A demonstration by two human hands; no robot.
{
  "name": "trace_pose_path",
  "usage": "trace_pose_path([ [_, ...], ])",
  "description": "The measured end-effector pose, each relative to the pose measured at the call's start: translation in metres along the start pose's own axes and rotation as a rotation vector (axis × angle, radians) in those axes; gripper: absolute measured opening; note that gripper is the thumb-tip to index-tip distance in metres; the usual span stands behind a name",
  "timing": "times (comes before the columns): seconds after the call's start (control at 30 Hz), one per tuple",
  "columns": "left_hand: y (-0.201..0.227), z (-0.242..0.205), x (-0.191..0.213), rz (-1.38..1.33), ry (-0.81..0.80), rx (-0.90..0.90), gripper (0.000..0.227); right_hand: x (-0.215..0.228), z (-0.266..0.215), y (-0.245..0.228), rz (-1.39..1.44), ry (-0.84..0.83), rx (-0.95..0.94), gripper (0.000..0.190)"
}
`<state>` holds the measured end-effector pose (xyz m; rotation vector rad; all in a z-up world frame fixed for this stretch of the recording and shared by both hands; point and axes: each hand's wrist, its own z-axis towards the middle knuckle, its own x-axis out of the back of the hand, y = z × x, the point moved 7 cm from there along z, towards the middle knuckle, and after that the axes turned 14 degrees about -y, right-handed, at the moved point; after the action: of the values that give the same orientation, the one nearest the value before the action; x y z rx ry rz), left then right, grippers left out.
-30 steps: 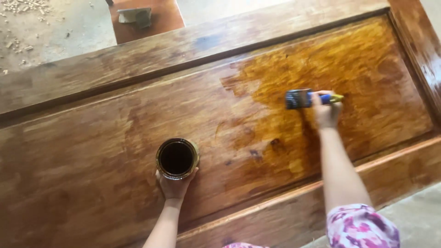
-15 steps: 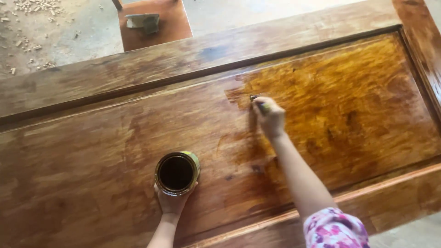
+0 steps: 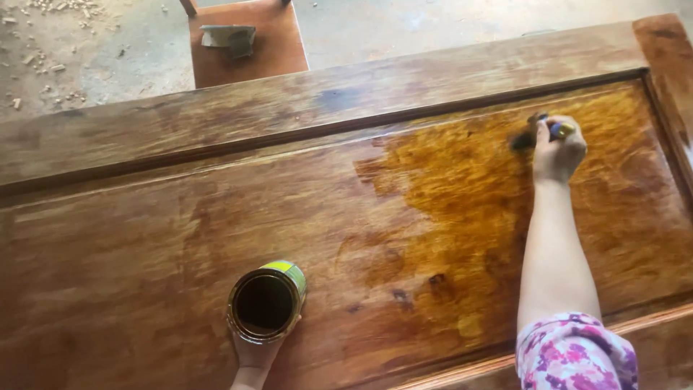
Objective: Apply varnish or wood stain to a wooden door using a paint brush.
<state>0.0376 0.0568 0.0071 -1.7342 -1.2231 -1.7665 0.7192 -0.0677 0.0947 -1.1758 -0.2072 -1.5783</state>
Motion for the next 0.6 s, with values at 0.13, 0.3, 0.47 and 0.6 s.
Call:
trace_pose_path([
  [0.13,-0.009,-0.003,-0.013,-0.059,0.012,-0.002,0.092,-0.041,-0.004,-0.045,-0.168,-0.018,0.072,0.013],
  [0.3,-0.027,-0.010,-0.051,0.113,-0.021,0.070,0.098,-0.079,-0.029,-0.144,0.001,-0.070,0.090,0.013],
  [0.47,-0.017,-0.006,-0.025,-0.010,0.052,0.049,0.101,-0.054,0.002,-0.156,0.258,-0.208,0.061,0.013],
  [0.6,-0.029,-0.005,-0.045,-0.128,-0.059,0.125,0.074,-0.034,0.033,-0.123,0.035,-0.081,0.112,0.009],
])
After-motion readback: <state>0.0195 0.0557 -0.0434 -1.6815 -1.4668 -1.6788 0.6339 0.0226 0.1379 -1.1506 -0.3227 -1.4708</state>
